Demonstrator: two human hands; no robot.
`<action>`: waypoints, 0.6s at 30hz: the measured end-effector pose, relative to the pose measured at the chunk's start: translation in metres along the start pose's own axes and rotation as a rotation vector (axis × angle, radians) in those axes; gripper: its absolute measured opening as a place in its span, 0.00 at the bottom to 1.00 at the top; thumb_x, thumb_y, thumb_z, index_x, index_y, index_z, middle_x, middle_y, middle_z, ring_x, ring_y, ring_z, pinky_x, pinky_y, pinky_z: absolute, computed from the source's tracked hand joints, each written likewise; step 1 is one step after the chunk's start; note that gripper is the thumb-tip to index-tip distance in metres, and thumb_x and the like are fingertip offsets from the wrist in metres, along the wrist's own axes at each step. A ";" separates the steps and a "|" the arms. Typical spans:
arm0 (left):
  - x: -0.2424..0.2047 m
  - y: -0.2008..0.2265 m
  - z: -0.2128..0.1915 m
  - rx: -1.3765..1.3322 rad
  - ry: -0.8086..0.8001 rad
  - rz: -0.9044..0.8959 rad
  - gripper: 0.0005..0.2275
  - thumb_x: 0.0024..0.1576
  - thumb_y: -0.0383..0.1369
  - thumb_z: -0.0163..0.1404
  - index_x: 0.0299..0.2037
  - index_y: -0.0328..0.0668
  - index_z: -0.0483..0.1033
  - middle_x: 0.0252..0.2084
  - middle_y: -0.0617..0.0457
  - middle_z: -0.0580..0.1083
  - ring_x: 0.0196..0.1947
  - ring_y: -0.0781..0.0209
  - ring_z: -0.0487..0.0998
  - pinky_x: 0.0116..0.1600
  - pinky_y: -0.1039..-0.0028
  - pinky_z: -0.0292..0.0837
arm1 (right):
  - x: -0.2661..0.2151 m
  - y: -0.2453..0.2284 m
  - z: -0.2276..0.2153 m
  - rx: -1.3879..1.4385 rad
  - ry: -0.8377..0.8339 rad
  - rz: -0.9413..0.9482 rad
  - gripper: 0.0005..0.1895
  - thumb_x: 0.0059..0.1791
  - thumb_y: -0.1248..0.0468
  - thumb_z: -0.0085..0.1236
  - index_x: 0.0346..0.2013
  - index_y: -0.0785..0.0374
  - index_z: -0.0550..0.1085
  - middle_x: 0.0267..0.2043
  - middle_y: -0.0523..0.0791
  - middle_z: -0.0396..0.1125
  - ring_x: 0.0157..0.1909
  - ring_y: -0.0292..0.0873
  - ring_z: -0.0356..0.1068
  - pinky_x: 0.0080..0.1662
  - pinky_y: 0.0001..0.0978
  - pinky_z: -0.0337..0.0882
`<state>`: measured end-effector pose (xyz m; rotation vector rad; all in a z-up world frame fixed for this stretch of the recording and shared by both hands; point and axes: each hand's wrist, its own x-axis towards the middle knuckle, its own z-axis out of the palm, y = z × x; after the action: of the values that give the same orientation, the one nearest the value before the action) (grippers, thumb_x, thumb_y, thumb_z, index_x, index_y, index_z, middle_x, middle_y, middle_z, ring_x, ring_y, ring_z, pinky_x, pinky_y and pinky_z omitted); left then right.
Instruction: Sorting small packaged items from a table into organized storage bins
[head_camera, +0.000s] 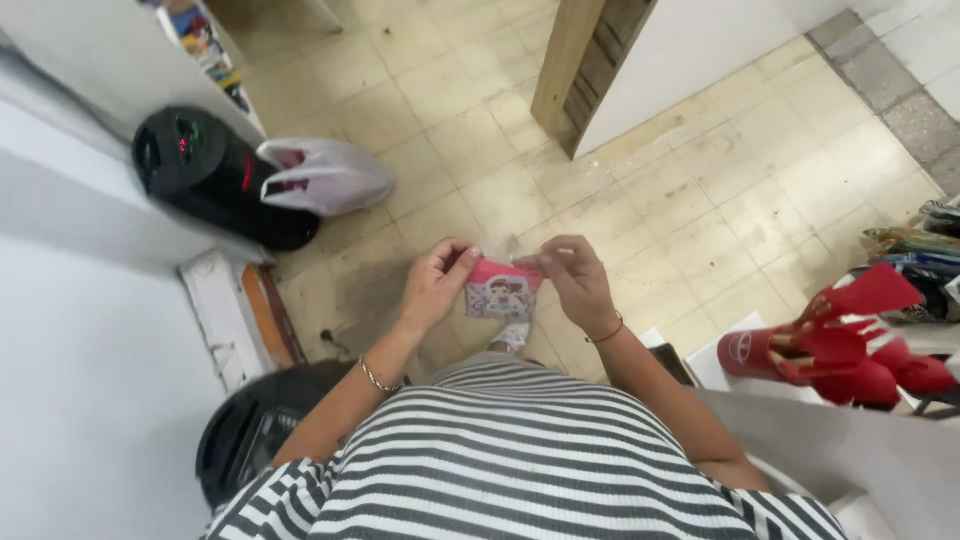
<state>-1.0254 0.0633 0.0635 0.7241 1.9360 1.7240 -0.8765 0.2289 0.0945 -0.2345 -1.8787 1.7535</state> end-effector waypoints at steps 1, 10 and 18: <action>0.033 0.001 0.009 0.003 -0.017 0.016 0.09 0.62 0.41 0.56 0.42 0.47 0.83 0.29 0.50 0.77 0.32 0.65 0.73 0.38 0.69 0.74 | 0.025 0.005 -0.016 -0.004 0.019 -0.014 0.05 0.57 0.69 0.50 0.48 0.64 0.69 0.29 0.51 0.75 0.33 0.43 0.76 0.43 0.37 0.77; 0.222 0.058 0.129 -0.120 -0.169 0.038 0.07 0.62 0.38 0.55 0.40 0.46 0.82 0.21 0.57 0.71 0.24 0.71 0.68 0.30 0.80 0.65 | 0.157 0.027 -0.156 -0.225 0.064 -0.007 0.23 0.45 0.69 0.69 0.56 0.62 0.78 0.50 0.52 0.71 0.51 0.46 0.73 0.48 0.34 0.78; 0.361 0.086 0.236 -0.249 -0.425 0.027 0.17 0.65 0.28 0.45 0.64 0.44 0.64 0.21 0.58 0.69 0.23 0.74 0.65 0.30 0.83 0.59 | 0.237 0.066 -0.273 -0.286 0.196 0.188 0.35 0.43 0.66 0.73 0.64 0.61 0.71 0.47 0.48 0.62 0.46 0.41 0.67 0.47 0.31 0.78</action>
<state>-1.1421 0.4826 0.1256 0.9349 1.4051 1.6273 -0.9524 0.5885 0.0941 -0.6852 -2.0082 1.5075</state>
